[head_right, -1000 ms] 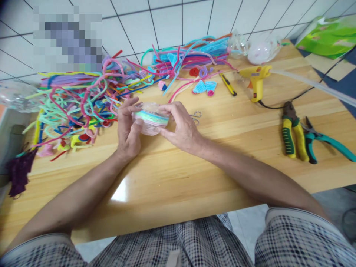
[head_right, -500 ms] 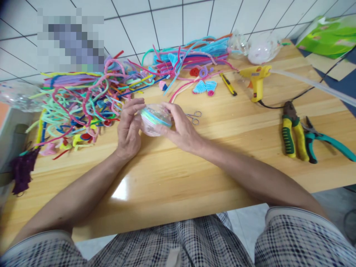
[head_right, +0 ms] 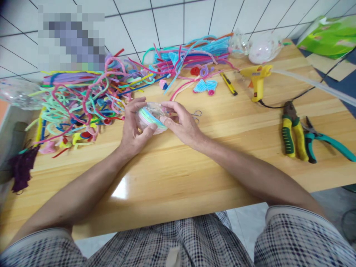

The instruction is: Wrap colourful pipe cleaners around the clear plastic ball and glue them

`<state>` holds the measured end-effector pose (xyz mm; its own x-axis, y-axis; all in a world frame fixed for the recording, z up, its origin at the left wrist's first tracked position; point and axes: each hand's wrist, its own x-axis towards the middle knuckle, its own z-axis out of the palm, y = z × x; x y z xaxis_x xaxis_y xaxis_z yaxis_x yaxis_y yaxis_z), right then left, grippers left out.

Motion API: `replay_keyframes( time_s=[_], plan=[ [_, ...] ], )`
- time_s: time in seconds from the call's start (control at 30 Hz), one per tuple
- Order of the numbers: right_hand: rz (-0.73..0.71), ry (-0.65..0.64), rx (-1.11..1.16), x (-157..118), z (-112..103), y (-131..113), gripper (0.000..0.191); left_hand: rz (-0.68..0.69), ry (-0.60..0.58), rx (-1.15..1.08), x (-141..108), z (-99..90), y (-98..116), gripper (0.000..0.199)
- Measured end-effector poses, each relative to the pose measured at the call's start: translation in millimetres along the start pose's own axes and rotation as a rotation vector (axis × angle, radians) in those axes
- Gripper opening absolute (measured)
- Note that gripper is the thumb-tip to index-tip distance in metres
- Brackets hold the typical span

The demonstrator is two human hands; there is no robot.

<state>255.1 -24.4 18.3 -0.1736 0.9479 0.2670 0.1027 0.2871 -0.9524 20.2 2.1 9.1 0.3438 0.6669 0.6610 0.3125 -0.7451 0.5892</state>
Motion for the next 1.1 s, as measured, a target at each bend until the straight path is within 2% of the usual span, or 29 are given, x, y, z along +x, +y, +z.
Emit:
replay_keyframes(
  time_s=[0.13, 0.43, 0.77, 1.0, 1.1],
  plan=[
    [-0.063, 0.029, -0.066, -5, 4, -4, 0.055, -0.030, 0.026, 0.039, -4, 2.1, 2, 0.075],
    [-0.088, 0.064, -0.117, -11, 8, -8, 0.052, -0.032, 0.031, -0.010, -5, 5.7, 1, 0.059],
    [-0.110, 0.056, -0.150, -13, 7, -8, 0.052, -0.063, 0.034, -0.043, -6, 5.5, 2, 0.067],
    [-0.154, 0.016, -0.170, -16, 10, 0, 0.066, -0.092, 0.046, -0.063, -9, 7.7, -5, 0.081],
    [-0.159, 0.022, -0.185, -17, 12, 4, 0.067, -0.150, 0.078, -0.089, -13, 11.7, -9, 0.082]
  ],
)
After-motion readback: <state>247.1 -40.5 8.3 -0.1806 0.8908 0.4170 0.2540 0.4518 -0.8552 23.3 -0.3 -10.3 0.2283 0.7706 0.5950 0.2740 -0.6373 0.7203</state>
